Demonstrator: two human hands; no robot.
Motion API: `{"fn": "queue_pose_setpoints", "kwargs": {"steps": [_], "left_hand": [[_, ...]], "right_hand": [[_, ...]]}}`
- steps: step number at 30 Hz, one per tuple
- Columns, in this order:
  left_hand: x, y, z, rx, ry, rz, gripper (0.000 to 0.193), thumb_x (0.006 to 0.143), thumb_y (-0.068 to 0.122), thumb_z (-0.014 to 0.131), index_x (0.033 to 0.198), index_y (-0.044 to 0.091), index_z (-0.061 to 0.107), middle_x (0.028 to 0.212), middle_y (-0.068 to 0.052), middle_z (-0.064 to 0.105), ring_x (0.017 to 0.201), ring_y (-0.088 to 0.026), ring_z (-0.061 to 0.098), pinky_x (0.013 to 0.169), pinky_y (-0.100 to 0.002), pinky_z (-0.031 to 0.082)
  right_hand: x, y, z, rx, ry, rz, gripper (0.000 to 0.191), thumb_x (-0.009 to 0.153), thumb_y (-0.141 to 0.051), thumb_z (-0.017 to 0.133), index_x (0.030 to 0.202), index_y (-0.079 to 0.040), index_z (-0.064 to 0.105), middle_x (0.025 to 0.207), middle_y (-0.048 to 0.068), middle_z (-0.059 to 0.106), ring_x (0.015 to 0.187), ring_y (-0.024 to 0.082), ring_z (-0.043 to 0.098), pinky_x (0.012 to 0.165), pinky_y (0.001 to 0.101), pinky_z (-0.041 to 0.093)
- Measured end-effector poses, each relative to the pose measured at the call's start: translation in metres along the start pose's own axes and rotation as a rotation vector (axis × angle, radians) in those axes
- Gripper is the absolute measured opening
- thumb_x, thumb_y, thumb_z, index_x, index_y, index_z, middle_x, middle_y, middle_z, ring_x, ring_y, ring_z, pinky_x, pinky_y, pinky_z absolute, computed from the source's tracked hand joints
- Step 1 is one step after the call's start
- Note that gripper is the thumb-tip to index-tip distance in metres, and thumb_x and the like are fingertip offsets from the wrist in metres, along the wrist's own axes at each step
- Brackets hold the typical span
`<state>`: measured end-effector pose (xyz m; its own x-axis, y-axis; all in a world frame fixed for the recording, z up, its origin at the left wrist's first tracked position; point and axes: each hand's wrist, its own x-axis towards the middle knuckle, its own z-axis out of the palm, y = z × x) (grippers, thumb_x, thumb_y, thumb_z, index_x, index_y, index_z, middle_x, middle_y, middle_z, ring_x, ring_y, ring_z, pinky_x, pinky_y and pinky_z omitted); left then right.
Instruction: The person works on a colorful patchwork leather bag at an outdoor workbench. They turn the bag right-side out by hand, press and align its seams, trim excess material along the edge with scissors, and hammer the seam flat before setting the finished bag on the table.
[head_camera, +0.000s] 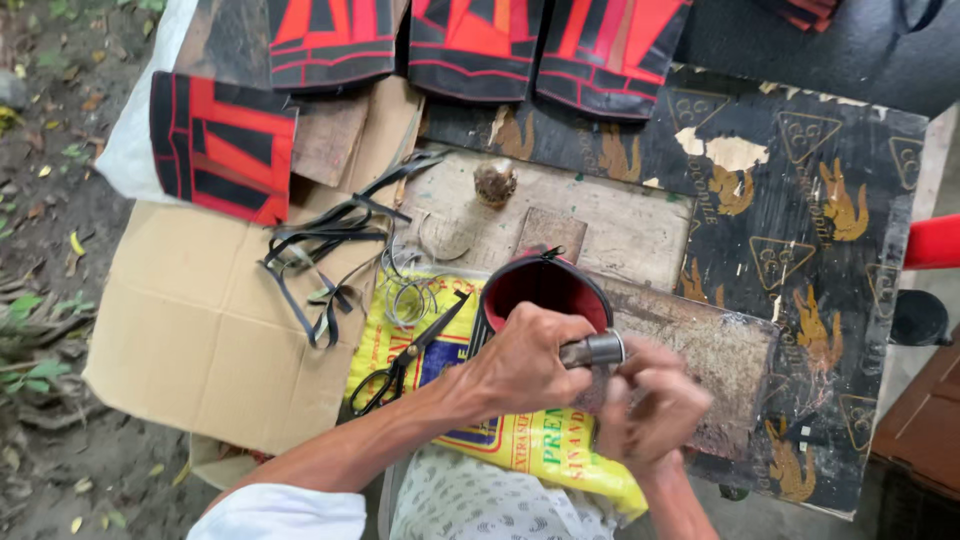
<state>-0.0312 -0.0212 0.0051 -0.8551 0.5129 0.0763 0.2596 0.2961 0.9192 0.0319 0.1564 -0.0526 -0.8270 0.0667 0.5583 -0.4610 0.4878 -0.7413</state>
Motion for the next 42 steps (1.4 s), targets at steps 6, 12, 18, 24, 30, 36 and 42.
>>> {"fn": "queue_pose_setpoints", "kwargs": {"steps": [6, 12, 18, 24, 30, 36, 42], "left_hand": [[0.015, -0.009, -0.021, -0.021, -0.127, -0.062, 0.025, 0.079, 0.012, 0.067, 0.100, -0.002, 0.066, 0.074, -0.016, 0.067, 0.067, -0.032, 0.071, 0.065, -0.041, 0.054], [-0.003, -0.022, -0.020, 0.079, -0.218, 0.256, 0.033, 0.075, 0.006, 0.068, 0.104, -0.003, 0.058, 0.090, -0.019, 0.066, 0.088, -0.037, 0.070, 0.075, -0.043, 0.052], [-0.019, -0.014, -0.022, -0.011, -0.008, 0.182, 0.034, 0.086, 0.003, 0.075, 0.117, -0.002, 0.062, 0.099, -0.015, 0.073, 0.090, -0.022, 0.077, 0.077, -0.031, 0.059], [-0.047, 0.018, -0.057, -0.369, 0.570, 0.549, 0.028, 0.098, 0.005, 0.085, 0.115, 0.000, 0.063, 0.100, -0.010, 0.073, 0.092, -0.012, 0.071, 0.083, -0.031, 0.060], [-0.075, 0.007, -0.063, -0.955, 0.118, 0.376, 0.024, 0.114, 0.018, 0.067, 0.098, -0.001, 0.066, 0.080, -0.002, 0.064, 0.072, -0.011, 0.061, 0.063, -0.030, 0.051], [-0.118, -0.050, 0.010, 0.003, -0.219, -0.170, 0.015, 0.089, 0.018, 0.067, 0.088, 0.003, 0.065, 0.067, -0.003, 0.059, 0.066, -0.012, 0.055, 0.061, -0.033, 0.048], [-0.079, -0.149, 0.091, -0.081, -0.056, -0.318, 0.009, 0.086, 0.011, 0.062, 0.088, 0.003, 0.066, 0.068, -0.007, 0.062, 0.062, -0.016, 0.060, 0.058, -0.038, 0.050]], "right_hand": [[0.103, 0.033, -0.002, 0.538, -0.434, 0.646, 0.052, 0.095, -0.035, 0.057, 0.136, -0.003, 0.056, 0.126, 0.007, 0.059, 0.096, 0.013, 0.056, 0.080, 0.0300, 0.053], [0.165, 0.039, 0.044, -0.156, -1.117, 0.516, 0.061, 0.079, -0.043, 0.078, 0.132, -0.017, 0.064, 0.113, 0.007, 0.071, 0.094, 0.022, 0.067, 0.080, 0.0376, 0.054], [0.152, 0.027, 0.063, -0.569, -1.031, 0.254, 0.048, 0.078, -0.020, 0.073, 0.126, -0.010, 0.072, 0.115, 0.017, 0.073, 0.109, 0.032, 0.071, 0.096, 0.0400, 0.054], [0.109, -0.008, 0.010, -0.602, -0.620, -0.091, 0.049, 0.077, -0.003, 0.070, 0.126, -0.006, 0.072, 0.105, 0.021, 0.068, 0.093, 0.040, 0.070, 0.086, 0.0459, 0.056], [0.040, -0.015, 0.012, -0.570, -0.405, -0.193, 0.067, 0.071, 0.003, 0.074, 0.136, 0.002, 0.061, 0.127, 0.023, 0.058, 0.083, 0.040, 0.069, 0.074, 0.0468, 0.059], [0.018, -0.003, 0.010, -0.491, -0.397, -0.187, 0.075, 0.067, 0.002, 0.076, 0.140, -0.001, 0.058, 0.127, 0.022, 0.056, 0.083, 0.038, 0.069, 0.074, 0.0472, 0.059], [-0.021, -0.023, 0.014, -0.539, -0.443, -0.244, 0.082, 0.066, 0.001, 0.077, 0.144, -0.005, 0.055, 0.132, 0.022, 0.052, 0.088, 0.042, 0.070, 0.072, 0.0488, 0.060]]}}
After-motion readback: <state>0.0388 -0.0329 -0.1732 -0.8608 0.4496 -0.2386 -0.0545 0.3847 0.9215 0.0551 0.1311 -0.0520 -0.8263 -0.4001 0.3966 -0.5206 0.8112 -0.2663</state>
